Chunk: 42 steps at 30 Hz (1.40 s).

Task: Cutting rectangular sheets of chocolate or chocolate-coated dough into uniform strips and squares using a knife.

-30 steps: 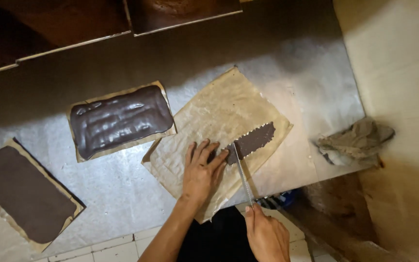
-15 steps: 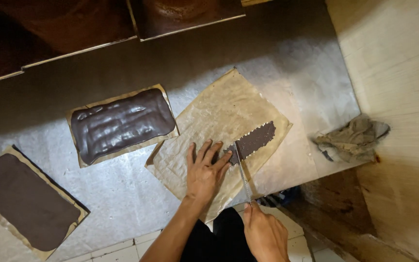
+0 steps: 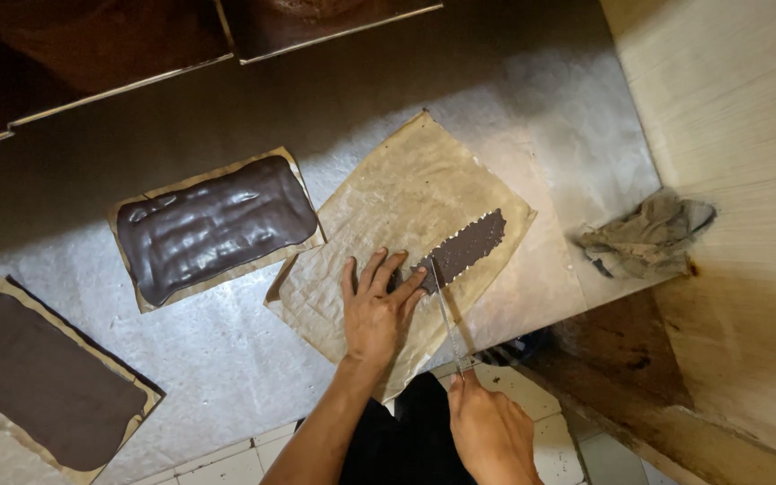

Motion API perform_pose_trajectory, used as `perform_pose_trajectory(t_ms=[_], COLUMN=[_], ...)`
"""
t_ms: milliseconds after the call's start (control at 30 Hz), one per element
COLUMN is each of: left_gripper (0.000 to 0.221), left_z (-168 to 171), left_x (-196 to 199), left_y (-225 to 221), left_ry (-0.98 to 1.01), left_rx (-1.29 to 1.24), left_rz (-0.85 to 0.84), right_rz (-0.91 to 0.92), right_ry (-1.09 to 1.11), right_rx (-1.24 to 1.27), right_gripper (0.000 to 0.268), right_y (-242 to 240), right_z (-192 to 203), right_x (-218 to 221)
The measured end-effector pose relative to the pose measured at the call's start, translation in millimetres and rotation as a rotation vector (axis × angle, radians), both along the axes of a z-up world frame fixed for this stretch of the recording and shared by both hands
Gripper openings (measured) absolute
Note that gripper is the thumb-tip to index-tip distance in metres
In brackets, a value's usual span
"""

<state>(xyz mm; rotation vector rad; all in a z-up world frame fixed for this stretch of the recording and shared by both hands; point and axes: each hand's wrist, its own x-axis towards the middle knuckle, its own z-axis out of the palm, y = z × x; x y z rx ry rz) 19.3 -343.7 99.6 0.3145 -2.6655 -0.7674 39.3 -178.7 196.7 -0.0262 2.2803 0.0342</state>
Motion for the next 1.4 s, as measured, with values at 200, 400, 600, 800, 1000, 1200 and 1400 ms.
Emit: perform_pose_trajectory(t_ms=[200, 400, 600, 800, 1000, 1200, 1400], left_gripper=[0.031, 0.030, 0.031, 0.032, 0.033, 0.032, 0.032], left_z=[3.7, 3.0, -3.3, -2.1, -3.4, 0.8, -2.3], left_x=[-0.4, -0.6, 0.1, 1.0, 0.8, 0.2, 0.8], left_y=[1.2, 1.3, 2.4, 2.6, 2.0, 1.9, 0.7], left_ry=[-0.028, -0.015, -0.007, -0.003, -0.023, -0.029, 0.001], left_rx=[0.028, 0.021, 0.012, 0.013, 0.027, 0.037, 0.027], left_rz=[0.006, 0.004, 0.009, 0.004, 0.002, 0.003, -0.009], right_rz=[-0.034, -0.063, -0.061, -0.069, -0.089, -0.067, -0.034], right_ry=[-0.029, -0.057, -0.059, -0.110, -0.093, 0.040, 0.053], right_rx=[-0.005, 0.007, 0.033, 0.044, 0.071, -0.019, -0.069], right_gripper=[0.042, 0.042, 0.041, 0.041, 0.041, 0.040, 0.041], right_y=[1.5, 5.7, 15.5, 17.3, 27.1, 13.8, 0.6], right_z=[5.7, 6.6, -1.5, 2.0, -1.4, 2.3, -1.1], right_x=[4.6, 13.8, 27.1, 30.9, 35.0, 12.5, -2.4])
